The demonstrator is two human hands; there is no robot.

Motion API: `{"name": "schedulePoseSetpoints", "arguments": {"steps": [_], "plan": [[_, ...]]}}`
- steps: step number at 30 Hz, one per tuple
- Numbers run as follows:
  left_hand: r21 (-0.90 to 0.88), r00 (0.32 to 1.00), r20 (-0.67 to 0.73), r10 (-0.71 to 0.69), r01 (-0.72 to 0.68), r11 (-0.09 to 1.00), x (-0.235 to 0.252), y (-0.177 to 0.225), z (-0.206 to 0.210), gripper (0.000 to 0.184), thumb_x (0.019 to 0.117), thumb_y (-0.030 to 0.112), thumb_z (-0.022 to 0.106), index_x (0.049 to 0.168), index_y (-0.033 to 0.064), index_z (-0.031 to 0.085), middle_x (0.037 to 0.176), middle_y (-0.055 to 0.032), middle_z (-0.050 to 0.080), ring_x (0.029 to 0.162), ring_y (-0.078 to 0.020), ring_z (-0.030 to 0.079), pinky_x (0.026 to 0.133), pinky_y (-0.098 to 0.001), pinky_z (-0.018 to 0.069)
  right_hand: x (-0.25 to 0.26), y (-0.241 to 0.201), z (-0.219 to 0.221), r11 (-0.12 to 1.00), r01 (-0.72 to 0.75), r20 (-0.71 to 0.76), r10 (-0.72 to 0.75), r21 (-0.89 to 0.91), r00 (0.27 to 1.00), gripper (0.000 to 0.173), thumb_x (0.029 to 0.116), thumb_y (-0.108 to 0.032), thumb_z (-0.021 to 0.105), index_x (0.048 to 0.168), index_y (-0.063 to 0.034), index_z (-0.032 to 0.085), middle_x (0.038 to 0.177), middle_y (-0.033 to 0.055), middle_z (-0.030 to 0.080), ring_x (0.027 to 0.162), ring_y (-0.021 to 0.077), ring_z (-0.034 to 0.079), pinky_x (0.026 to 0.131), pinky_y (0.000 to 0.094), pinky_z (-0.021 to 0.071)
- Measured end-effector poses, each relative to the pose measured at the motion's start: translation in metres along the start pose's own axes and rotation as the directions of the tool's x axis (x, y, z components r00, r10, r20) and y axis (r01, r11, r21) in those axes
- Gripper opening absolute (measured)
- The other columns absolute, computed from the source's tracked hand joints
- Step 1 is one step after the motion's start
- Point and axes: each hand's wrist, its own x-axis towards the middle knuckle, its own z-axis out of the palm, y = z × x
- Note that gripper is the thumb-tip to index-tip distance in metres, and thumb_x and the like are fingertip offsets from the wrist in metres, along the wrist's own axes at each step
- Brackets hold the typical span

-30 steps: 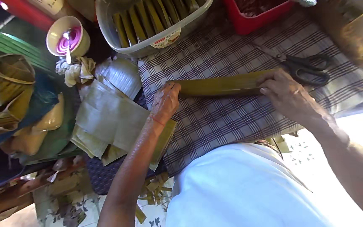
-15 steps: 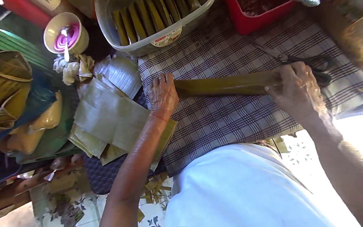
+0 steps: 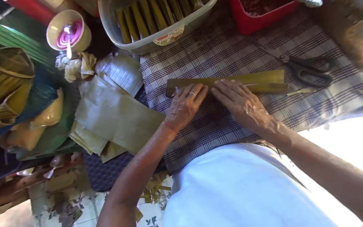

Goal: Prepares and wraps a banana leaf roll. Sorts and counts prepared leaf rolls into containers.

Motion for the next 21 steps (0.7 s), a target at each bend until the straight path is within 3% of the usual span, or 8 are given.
{"name": "schedulePoseSetpoints", "arguments": {"steps": [4, 11, 17, 19, 21], "plan": [[-0.003, 0.999, -0.021, 0.043, -0.043, 0.999, 0.001, -0.003, 0.002, 0.03, 0.0998, 0.002, 0.055, 0.124, 0.0025, 0.072, 0.126, -0.0154, 0.071, 0.117, -0.0325, 0.068, 0.099, -0.0413, 0.0538, 0.006, -0.01, 0.005, 0.997, 0.059, -0.073, -0.062, -0.039, 0.995, 0.035, 0.0962, 0.002, 0.053, 0.128, 0.002, 0.068, 0.139, 0.0188, 0.063, 0.13, 0.0355, 0.06, 0.11, 0.044, 0.0468], [0.004, 0.998, -0.004, 0.056, -0.056, 0.998, 0.025, -0.013, 0.009, 0.021, 0.0973, 0.008, 0.061, 0.112, 0.0017, 0.073, 0.113, -0.0173, 0.072, 0.105, -0.0335, 0.071, 0.085, -0.0424, 0.0574, 0.018, 0.007, 0.005, 0.988, 0.101, -0.05, -0.108, -0.12, 0.993, 0.032, 0.0982, 0.005, 0.05, 0.126, 0.0051, 0.066, 0.132, 0.0221, 0.066, 0.121, 0.0367, 0.066, 0.1, 0.0443, 0.0533], [-0.167, 0.985, 0.162, -0.064, 0.091, 0.982, 0.038, -0.011, -0.005, 0.018, 0.0921, 0.008, 0.066, 0.105, -0.0017, 0.073, 0.103, -0.0202, 0.071, 0.096, -0.0366, 0.071, 0.078, -0.0483, 0.0579, 0.028, 0.013, -0.004, 0.993, 0.057, 0.037, -0.053, -0.1, 0.998, 0.028, 0.0962, 0.004, 0.053, 0.121, 0.0071, 0.065, 0.118, 0.0263, 0.065, 0.108, 0.0431, 0.066, 0.082, 0.0503, 0.0568], [-0.189, 0.963, 0.25, -0.101, 0.151, 0.97, 0.038, -0.005, -0.013, 0.018, 0.0913, 0.009, 0.067, 0.106, -0.0011, 0.073, 0.1, -0.0194, 0.07, 0.095, -0.0359, 0.071, 0.078, -0.0486, 0.0574, 0.025, 0.013, -0.006, 0.995, 0.048, 0.044, -0.044, -0.088, 0.998, 0.025, 0.0944, 0.004, 0.054, 0.116, 0.0073, 0.067, 0.113, 0.0266, 0.066, 0.106, 0.0444, 0.066, 0.081, 0.0514, 0.0565], [-0.16, 0.965, 0.248, -0.079, 0.121, 0.98, 0.036, 0.002, -0.013, 0.017, 0.0912, 0.007, 0.067, 0.105, -0.002, 0.073, 0.099, -0.0201, 0.07, 0.093, -0.0364, 0.07, 0.077, -0.0475, 0.0577, 0.025, 0.014, -0.008, 0.999, 0.044, 0.068, -0.043, -0.017, 0.997, 0.023, 0.0922, 0.004, 0.056, 0.112, 0.0083, 0.067, 0.111, 0.0271, 0.066, 0.107, 0.0452, 0.065, 0.084, 0.0526, 0.0557]]}}
